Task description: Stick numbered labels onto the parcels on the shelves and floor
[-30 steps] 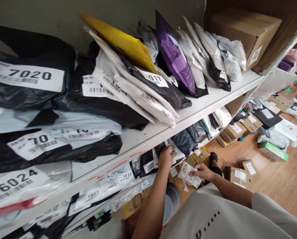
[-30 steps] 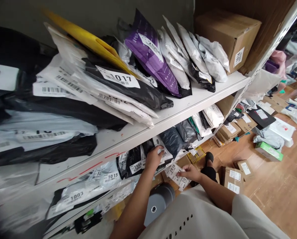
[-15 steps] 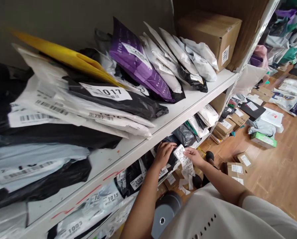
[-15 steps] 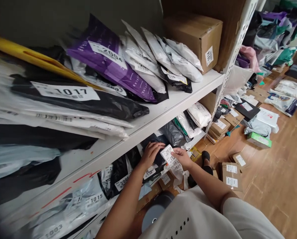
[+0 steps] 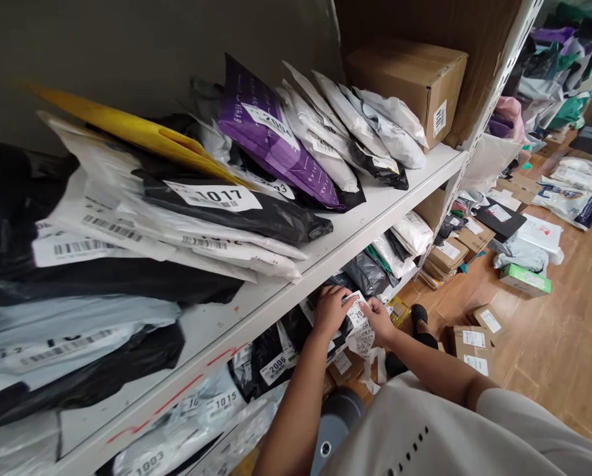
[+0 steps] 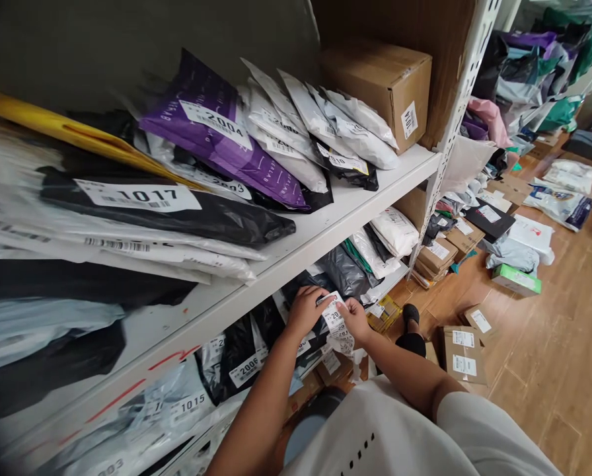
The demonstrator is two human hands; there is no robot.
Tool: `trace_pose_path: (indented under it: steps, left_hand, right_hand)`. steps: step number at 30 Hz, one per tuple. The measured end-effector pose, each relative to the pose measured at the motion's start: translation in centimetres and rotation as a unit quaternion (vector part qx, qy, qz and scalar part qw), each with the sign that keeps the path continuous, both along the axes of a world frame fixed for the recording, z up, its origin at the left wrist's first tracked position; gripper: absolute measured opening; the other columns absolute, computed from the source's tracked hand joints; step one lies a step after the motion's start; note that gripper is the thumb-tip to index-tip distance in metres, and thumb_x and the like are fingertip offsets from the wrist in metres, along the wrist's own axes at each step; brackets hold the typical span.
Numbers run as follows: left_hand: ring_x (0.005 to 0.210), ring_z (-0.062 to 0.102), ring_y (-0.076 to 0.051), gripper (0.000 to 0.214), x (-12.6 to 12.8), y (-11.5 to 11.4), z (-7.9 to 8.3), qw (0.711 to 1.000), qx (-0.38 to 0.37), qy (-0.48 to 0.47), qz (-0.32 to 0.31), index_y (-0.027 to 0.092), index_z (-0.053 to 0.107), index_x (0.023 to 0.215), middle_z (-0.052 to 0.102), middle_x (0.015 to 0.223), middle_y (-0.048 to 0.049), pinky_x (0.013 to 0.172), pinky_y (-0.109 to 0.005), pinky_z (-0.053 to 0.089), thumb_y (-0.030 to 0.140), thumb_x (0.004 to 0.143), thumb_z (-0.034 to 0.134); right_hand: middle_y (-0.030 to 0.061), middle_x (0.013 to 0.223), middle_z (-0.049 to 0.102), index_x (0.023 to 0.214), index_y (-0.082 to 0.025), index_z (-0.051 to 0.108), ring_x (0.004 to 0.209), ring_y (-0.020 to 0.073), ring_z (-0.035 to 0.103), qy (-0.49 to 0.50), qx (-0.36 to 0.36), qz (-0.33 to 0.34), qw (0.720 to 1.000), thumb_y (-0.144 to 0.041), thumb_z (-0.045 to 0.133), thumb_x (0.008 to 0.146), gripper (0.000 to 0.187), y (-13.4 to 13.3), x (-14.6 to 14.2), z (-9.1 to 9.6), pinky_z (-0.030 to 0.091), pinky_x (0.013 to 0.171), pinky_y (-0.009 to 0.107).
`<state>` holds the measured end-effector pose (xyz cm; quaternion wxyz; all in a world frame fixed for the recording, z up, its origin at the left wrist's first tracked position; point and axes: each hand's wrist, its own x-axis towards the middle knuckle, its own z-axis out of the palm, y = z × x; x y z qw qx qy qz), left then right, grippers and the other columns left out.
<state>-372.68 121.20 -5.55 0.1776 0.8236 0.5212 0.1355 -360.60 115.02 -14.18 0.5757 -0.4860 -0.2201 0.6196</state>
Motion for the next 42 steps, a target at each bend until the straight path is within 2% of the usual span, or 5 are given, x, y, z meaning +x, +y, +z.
trace_pose_path:
  steps: [13, 21, 30, 36, 42]
  left_hand:
    - [0.097, 0.058, -0.024, 0.015, -0.1, -0.5, -1.7, 0.996, 0.044, -0.033, 0.065, 0.023, 0.072, 0.089, 0.062, 0.097, -0.0065, 0.090, -0.036, 0.049, 0.017, 0.083, 0.059]
    - [0.094, 0.058, -0.023, 0.019, 0.2, -0.4, -1.7, 0.997, 0.041, -0.027, 0.055, 0.023, 0.073, 0.088, 0.062, 0.094, -0.0061, 0.088, -0.036, 0.050, 0.014, 0.083, 0.058]
    - [0.097, 0.060, -0.028, 0.021, 1.1, -0.4, -0.3, 0.996, 0.059, 0.011, 0.060, 0.023, 0.070, 0.097, 0.065, 0.097, -0.0096, 0.097, -0.047, 0.045, 0.017, 0.084, 0.056]
    - [0.133, 0.044, -0.025, 0.039, 5.2, 2.3, 2.0, 0.991, 0.055, 0.022, -0.118, 0.027, 0.054, 0.130, 0.059, 0.136, -0.0066, 0.118, -0.049, 0.021, 0.027, 0.092, 0.047]
    - [0.104, 0.059, -0.023, 0.028, 5.5, 4.7, 1.5, 0.980, 0.021, 0.072, -0.185, 0.024, 0.068, 0.103, 0.069, 0.102, -0.0059, 0.112, -0.049, 0.031, 0.029, 0.094, 0.042]
  right_hand:
    - [-0.0045, 0.055, 0.058, 0.063, -0.019, 0.059, 0.049, 0.0102, 0.048, 0.109, -0.056, 0.065, 0.990, -0.057, 0.089, 0.037, 0.055, -0.4, -0.6, -0.3, 0.037, 0.052, 0.025]
    - [-0.0030, 0.058, 0.063, 0.065, -0.016, 0.063, 0.051, 0.0100, 0.053, 0.141, -0.085, 0.091, 0.982, -0.056, 0.089, 0.042, 0.052, -1.6, 0.4, 0.1, 0.042, 0.055, 0.025]
    - [-0.0031, 0.052, 0.061, 0.058, -0.016, 0.060, 0.045, 0.0096, 0.051, 0.148, -0.117, 0.175, 0.966, -0.039, 0.093, 0.043, 0.043, -5.3, 5.2, -0.3, 0.039, 0.049, 0.023]
    - [-0.0001, 0.070, 0.070, 0.082, -0.017, 0.067, 0.058, 0.0128, 0.060, 0.166, -0.031, 0.145, 0.975, -0.044, 0.090, 0.052, 0.046, -3.1, 6.7, 0.0, 0.048, 0.061, 0.026]
    - [-0.0017, 0.071, 0.068, 0.085, -0.020, 0.066, 0.062, 0.0132, 0.059, 0.144, 0.003, 0.106, 0.984, -0.055, 0.083, 0.058, 0.048, 1.9, 7.5, 0.2, 0.048, 0.067, 0.027]
